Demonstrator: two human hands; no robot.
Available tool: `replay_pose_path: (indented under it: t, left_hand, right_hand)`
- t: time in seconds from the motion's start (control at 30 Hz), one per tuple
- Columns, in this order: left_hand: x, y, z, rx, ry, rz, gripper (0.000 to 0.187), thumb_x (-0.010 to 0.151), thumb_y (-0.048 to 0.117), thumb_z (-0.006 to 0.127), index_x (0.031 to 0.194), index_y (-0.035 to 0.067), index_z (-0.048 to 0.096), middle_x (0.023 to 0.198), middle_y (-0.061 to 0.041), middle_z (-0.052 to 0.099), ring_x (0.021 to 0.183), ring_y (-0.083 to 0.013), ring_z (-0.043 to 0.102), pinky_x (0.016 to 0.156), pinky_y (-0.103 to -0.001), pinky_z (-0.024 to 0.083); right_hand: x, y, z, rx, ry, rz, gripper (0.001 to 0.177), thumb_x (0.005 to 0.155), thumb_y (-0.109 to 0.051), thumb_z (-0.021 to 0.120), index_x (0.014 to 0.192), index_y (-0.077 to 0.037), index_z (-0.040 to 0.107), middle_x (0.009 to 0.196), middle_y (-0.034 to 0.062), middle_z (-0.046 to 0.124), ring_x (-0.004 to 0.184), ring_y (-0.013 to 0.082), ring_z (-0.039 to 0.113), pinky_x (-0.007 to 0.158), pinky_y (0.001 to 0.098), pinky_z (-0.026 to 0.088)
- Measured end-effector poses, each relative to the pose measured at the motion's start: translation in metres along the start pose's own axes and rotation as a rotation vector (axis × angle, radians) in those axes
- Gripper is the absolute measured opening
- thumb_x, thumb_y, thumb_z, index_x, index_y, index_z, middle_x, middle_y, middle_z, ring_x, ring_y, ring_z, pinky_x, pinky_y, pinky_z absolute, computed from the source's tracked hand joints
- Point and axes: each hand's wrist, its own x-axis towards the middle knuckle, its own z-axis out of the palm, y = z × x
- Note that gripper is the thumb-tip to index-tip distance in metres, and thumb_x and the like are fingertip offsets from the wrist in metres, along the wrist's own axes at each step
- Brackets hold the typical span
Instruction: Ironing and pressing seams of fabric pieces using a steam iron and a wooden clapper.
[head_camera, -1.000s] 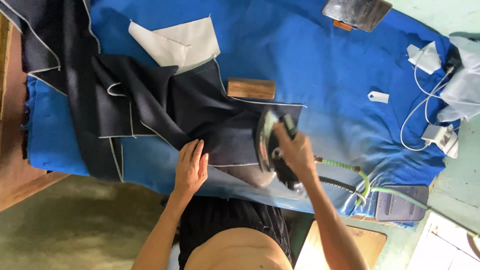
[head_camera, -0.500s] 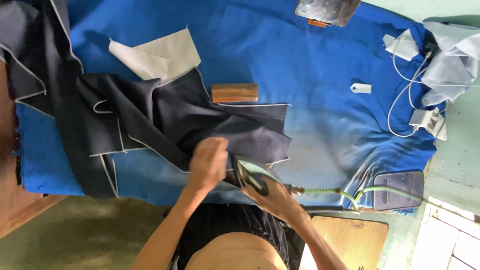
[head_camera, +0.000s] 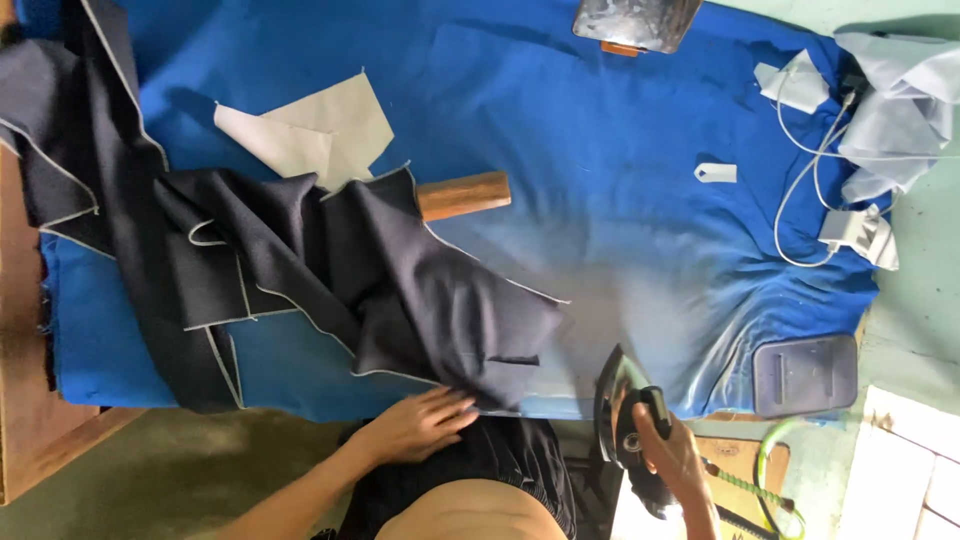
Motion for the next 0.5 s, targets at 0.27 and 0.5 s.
replay_pose_path:
  t: [0.27,0.5]
  left_hand:
    - [0.013,0.003,-0.052,0.418,0.437,-0.235,0.042,0.097,0.014,0.067,0.136,0.0,0.06,0.134,-0.014,0.064,0.113,-0.0292,0.065,0.1,-0.044,0.054]
    - [0.061,0.007,-0.03,0.346,0.292,-0.134,0.044,0.102,0.029,0.065,0.137,0.001,0.063,0.149,-0.016,0.055,0.137,-0.0292,0.052,0.11,-0.053,0.037]
  right_hand:
    - [-0.014,-0.057,0.002,-0.098,0.006,-0.169,0.064,0.08,-0.068,0.048,0.081,-0.005,0.063,0.059,0.0085,0.063,0.053,0.0217,0.063,0.056,0.0358,0.052]
    - [-0.026,-0.128,0.003,-0.22,-0.132,-0.31,0.067,0.075,-0.07,0.05,0.094,-0.007,0.065,0.066,0.0051,0.064,0.053,0.0172,0.062,0.05,0.0286,0.053]
